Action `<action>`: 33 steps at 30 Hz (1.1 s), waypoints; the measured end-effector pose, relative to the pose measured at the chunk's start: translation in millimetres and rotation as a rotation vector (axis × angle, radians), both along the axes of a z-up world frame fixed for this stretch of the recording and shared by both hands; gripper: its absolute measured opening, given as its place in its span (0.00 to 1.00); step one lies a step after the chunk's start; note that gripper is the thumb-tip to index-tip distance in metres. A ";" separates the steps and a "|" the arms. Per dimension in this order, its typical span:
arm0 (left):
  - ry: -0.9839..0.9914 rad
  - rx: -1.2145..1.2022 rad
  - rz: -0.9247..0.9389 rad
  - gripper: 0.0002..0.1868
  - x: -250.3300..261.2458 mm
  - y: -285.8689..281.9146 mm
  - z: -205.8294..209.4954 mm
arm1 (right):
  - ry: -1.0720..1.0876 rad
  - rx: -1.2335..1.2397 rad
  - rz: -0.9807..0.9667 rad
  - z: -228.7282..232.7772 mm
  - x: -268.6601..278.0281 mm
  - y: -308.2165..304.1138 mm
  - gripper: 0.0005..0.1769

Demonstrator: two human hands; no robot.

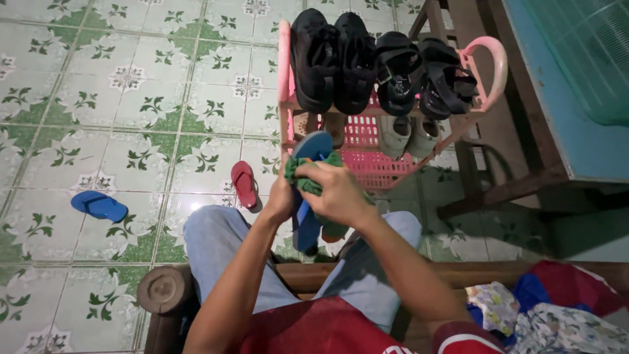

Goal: The person wipes several pairs of flip-flops with a green cloth, handling them one at a time. They clean a black flip-flop with red straps, then a blue pair, and finally a red pair, placing each on a pink plastic shoe rack after wiping.

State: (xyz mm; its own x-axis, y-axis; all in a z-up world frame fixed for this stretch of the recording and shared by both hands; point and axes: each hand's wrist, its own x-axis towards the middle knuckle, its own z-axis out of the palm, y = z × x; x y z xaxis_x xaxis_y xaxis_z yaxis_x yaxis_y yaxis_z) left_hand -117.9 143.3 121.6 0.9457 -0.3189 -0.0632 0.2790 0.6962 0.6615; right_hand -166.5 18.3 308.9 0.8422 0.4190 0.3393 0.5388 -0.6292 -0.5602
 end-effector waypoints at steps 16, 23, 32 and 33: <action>0.022 0.013 -0.185 0.40 -18.2 29.5 65.7 | -0.293 0.123 -0.314 15.2 53.3 -44.5 0.15; 0.202 -0.048 -0.180 0.38 -21.9 36.1 104.3 | -0.373 -0.081 -0.061 36.5 40.8 -56.3 0.24; 0.098 -0.055 -0.235 0.38 -21.8 31.4 93.0 | -0.239 -0.170 -0.192 -18.0 25.5 -54.7 0.24; 0.091 -0.080 -0.194 0.37 -16.1 32.6 92.7 | -0.202 -0.076 -0.102 -22.6 25.0 -56.6 0.22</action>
